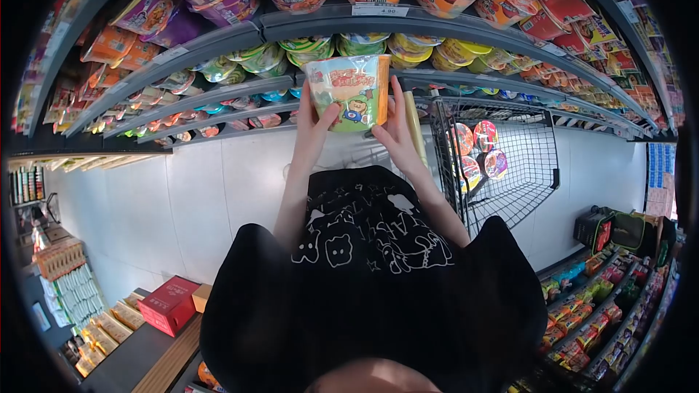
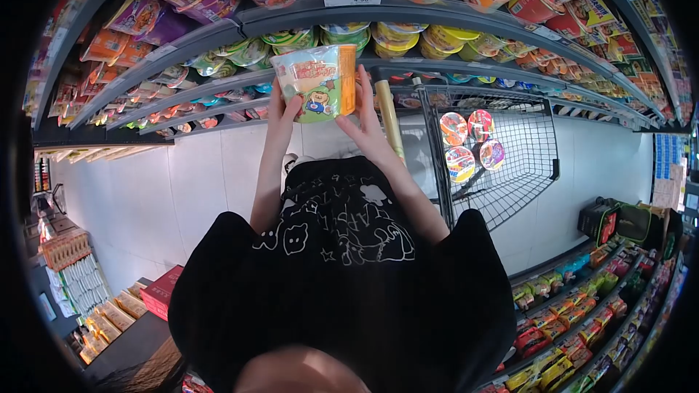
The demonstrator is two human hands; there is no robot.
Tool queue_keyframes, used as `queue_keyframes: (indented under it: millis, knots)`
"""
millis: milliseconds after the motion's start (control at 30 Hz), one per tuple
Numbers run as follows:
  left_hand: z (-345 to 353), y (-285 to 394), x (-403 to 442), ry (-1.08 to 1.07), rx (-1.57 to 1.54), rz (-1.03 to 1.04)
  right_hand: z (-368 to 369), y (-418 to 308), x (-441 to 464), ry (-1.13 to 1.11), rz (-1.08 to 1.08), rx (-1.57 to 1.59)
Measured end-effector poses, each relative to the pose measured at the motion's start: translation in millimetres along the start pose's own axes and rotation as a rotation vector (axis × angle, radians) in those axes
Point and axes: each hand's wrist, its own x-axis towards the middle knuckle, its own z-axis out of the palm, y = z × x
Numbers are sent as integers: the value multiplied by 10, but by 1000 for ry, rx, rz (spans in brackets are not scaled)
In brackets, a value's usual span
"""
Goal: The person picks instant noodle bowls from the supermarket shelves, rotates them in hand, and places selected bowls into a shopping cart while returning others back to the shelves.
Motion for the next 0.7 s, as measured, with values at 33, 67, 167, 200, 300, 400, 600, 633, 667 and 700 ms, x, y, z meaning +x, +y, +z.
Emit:
queue_keyframes:
  millis: [33, 67, 167, 200, 300, 400, 600, 633, 667, 700]
  knots:
    - [14, 30, 5, -3, 28, 4, -1, -8, -1, 0, 3, 0]
    - [15, 17, 13, -2, 27, 3, 0, -28, 3, -13, 9, -77]
    - [14, -9, 39, 10, 44, 1, 2, -73, 24, -27, 23, -155]
    - [17, -8, 41, 6, 37, 1, -1, -79, 27, -29, 32, -156]
    - [17, -18, 44, 3, 32, -7, -20, -53, 28, -23, 33, -185]
    - [70, 27, 19, 31, 82, -44, -16, -54, 35, -20, 39, -213]
    - [13, -147, 42, 118, 101, 73, -15, -26, 19, 55, 5, -207]
    - [-63, -147, 61, 107, -33, 14, -16, -55, 15, 54, 5, -208]
    - [-132, -147, 79, 108, -34, 15, -25, -85, 15, 66, -4, -53]
    - [-173, -85, 90, 75, -85, -19, -32, -110, 14, 77, -11, 104]
